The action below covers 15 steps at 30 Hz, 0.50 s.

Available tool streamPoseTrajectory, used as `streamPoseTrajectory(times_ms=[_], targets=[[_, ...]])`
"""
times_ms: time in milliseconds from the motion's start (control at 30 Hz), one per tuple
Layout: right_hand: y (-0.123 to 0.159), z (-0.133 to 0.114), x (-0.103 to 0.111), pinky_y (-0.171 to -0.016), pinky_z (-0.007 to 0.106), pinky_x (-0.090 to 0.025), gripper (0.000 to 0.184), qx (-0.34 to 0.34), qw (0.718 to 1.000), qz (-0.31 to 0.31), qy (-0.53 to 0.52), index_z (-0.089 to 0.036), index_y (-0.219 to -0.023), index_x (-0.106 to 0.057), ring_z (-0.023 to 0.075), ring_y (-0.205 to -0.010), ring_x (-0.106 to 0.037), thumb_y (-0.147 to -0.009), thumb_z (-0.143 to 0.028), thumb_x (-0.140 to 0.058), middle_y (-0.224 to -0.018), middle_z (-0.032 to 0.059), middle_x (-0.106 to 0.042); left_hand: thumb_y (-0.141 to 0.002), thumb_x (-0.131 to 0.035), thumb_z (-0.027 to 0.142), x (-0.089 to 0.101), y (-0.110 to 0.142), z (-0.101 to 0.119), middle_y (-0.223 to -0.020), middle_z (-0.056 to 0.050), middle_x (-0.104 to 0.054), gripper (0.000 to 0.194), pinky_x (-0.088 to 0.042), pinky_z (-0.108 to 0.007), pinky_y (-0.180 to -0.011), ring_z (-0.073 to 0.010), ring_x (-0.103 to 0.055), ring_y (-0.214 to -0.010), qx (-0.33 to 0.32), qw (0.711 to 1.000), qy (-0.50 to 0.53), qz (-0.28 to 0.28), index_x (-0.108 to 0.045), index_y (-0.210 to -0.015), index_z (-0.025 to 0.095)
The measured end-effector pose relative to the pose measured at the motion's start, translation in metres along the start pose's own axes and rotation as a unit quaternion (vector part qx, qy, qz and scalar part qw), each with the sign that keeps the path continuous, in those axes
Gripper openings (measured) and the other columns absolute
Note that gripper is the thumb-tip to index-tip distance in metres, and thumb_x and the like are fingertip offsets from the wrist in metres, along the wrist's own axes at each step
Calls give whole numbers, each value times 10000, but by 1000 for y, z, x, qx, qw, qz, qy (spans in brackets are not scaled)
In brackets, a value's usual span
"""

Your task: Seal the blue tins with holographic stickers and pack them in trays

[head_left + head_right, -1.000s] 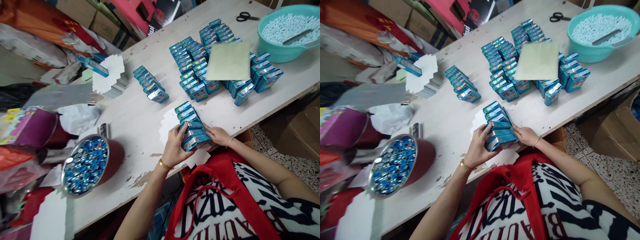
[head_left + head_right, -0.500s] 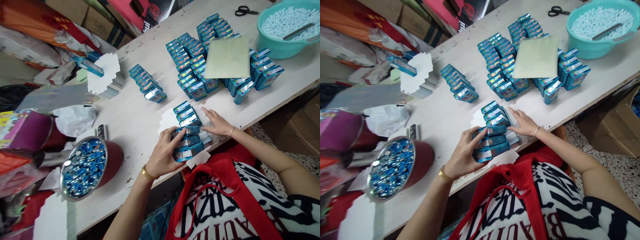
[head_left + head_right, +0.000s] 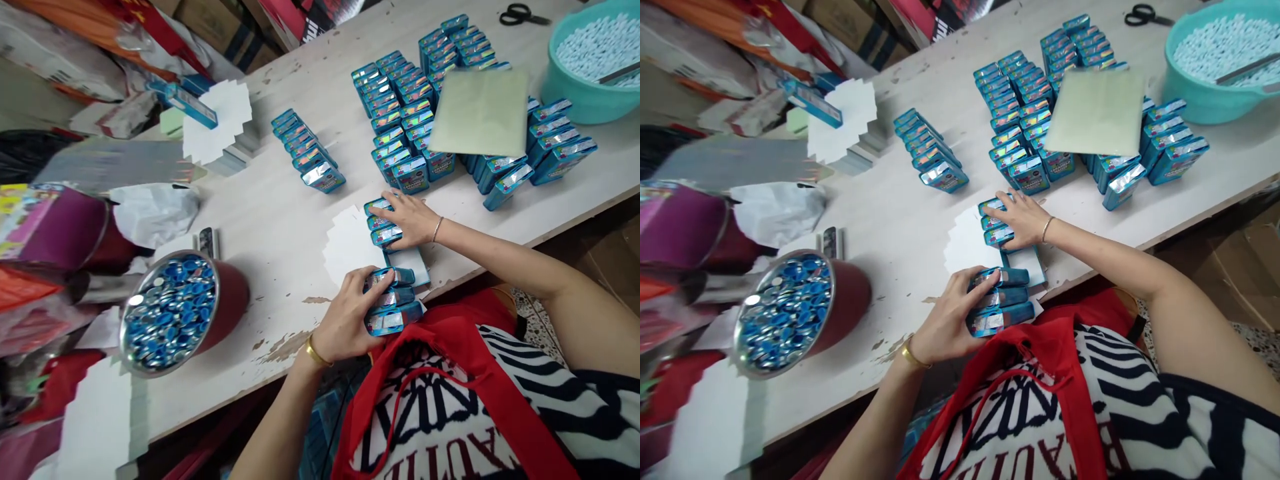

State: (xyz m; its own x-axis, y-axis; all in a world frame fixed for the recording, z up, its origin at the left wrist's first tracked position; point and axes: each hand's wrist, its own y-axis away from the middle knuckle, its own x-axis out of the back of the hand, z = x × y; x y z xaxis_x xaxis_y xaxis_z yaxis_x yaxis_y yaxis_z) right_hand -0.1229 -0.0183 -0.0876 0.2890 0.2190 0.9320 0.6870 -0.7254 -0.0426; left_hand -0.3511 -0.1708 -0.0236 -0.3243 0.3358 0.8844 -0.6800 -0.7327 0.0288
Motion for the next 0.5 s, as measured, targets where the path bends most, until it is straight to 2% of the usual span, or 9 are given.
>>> streamPoseTrajectory(times_ms=[100, 167, 267, 333, 367, 500], targets=[[4, 4, -2, -1170, 650, -255, 987, 14, 999, 8, -34, -224, -1618, -220, 478, -1533, -128, -833, -575, -705, -1690, 170, -125, -715, -783, 409, 11, 0, -4, -1469, -152, -435, 1058, -479, -560, -1076, -379, -493, -1319, -9, 1000, 16, -5, -241, -1621, 347], [14, 9, -7, -1211, 637, -213, 1005, 20, 996, 35, -79, -213, -1640, -138, 429, -1567, -85, -867, -593, -657, -1714, 163, -71, -708, -791, 399, 20, -1, -8, -1480, -142, -425, 1083, -473, -550, -1092, -373, -484, -1339, -8, 999, 30, 15, -216, -1624, 355], [46, 11, -23, -1264, 564, -191, 888, -39, 979, 100, -175, -160, -1650, -40, 316, -1604, -59, -981, -548, -476, -1727, 170, -49, -694, -816, 438, 26, -8, -16, -1491, -136, -403, 1122, -448, -549, -1124, -373, -457, -1374, -4, 996, 39, 75, -199, -1626, 348], [73, 6, -38, -1284, 525, -185, 786, -103, 961, 115, -230, -120, -1649, -47, 269, -1610, -73, -1029, -492, -356, -1724, 182, -93, -696, -820, 464, 21, -17, -21, -1485, -139, -396, 1136, -434, -549, -1136, -369, -453, -1377, -13, 995, 36, 90, -182, -1627, 339], [86, 2, -46, -1290, 520, -177, 763, -120, 957, 103, -245, -104, -1647, -78, 265, -1610, -86, -1034, -477, -337, -1719, 188, -123, -704, -818, 476, 17, -21, -23, -1482, -142, -394, 1133, -429, -550, -1139, -367, -453, -1374, -20, 995, 32, 90, -176, -1627, 335], [119, -21, -73, -1299, 558, -99, 695, -115, 964, 28, -240, -47, -1619, -218, 298, -1604, -120, -1027, -390, -337, -1698, 200, -208, -744, -797, 486, -12, -37, -31, -1470, -162, -375, 1074, -426, -564, -1125, -369, -447, -1360, -44, 993, -2, 105, -193, -1618, 329]])
